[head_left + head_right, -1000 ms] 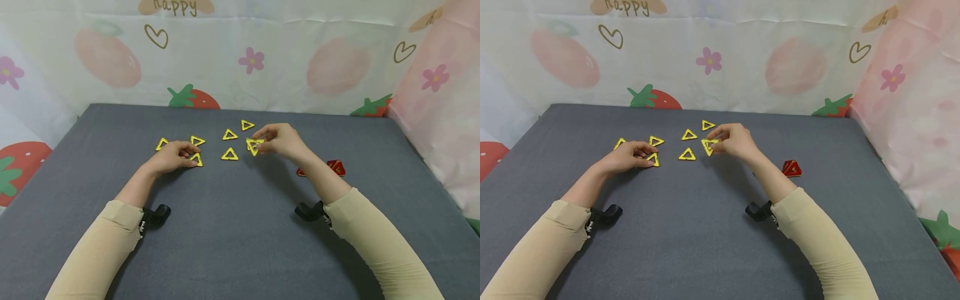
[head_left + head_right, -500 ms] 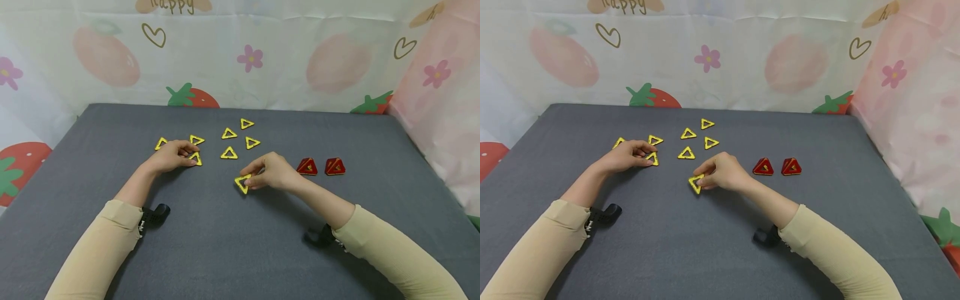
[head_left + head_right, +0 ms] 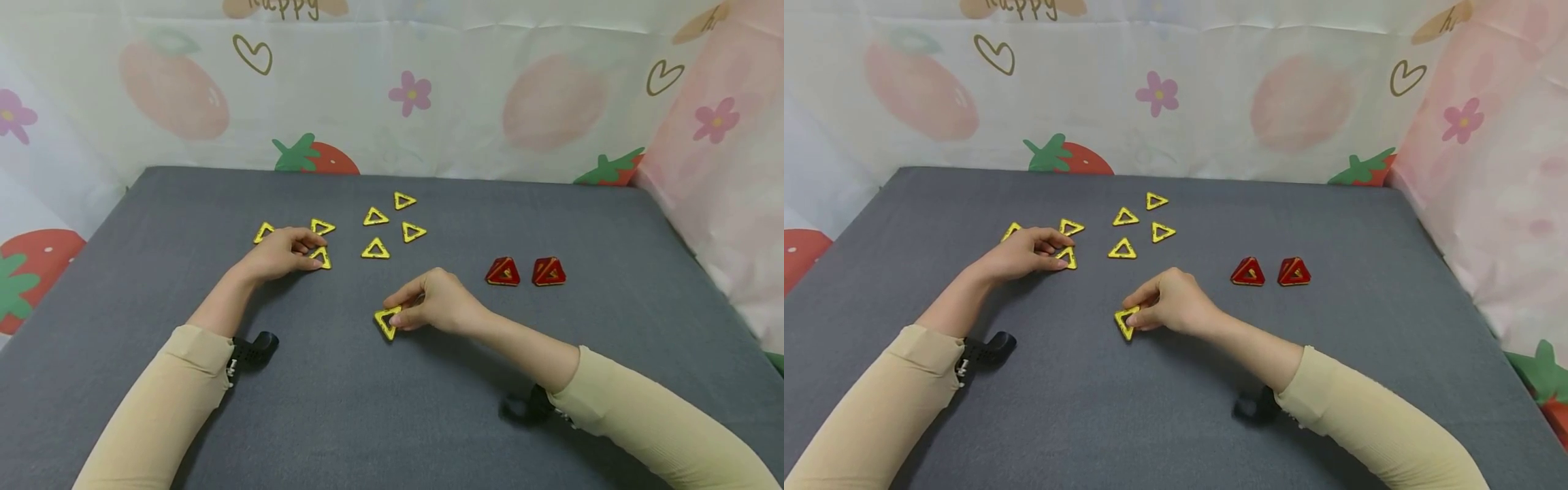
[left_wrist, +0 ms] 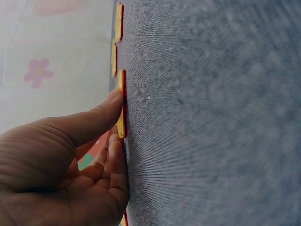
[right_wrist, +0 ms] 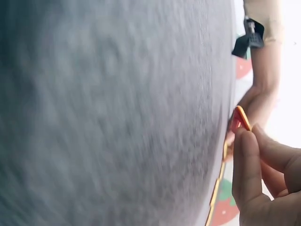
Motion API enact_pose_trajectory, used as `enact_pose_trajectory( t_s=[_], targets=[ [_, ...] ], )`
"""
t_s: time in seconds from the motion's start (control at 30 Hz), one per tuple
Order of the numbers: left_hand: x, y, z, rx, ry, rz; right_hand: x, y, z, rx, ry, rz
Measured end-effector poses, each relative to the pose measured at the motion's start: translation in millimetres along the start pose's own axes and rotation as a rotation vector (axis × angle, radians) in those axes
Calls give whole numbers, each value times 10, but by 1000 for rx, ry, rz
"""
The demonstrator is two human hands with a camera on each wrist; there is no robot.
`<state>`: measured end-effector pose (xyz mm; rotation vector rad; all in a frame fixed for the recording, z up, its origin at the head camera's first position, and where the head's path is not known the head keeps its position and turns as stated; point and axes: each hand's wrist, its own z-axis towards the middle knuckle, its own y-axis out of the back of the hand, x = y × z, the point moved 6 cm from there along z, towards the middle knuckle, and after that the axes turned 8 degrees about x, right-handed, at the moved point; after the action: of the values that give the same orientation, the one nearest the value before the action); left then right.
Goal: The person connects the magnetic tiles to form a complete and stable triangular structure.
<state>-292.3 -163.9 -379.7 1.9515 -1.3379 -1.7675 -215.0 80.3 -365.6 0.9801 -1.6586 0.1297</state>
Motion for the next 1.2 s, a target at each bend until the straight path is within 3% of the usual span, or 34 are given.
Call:
enact_pose_trajectory(
  t_s=[0.23,0.4,0.67,0.77,0.97,1.2],
  targets=[
    [-5,-3,-2,-4,-2,5,-43,-82,15,-21,20,-37],
    [-2,-7,4,-5,3,5,-60,-99,7,-42,62,-161],
    [-4,-4,-1,-7,2,-3,54,-229,-48,-19,223,-401],
    [-3,-4,-5,-4,8,-13,95,-266,-72,-23,235,-448],
    [-2,-4,-4,-3,7,-14,103,-324,-78,13,216,-446],
    [-8,-1,-2,-8,4,-2,30,-325,-36,131,202,-370]
  ],
)
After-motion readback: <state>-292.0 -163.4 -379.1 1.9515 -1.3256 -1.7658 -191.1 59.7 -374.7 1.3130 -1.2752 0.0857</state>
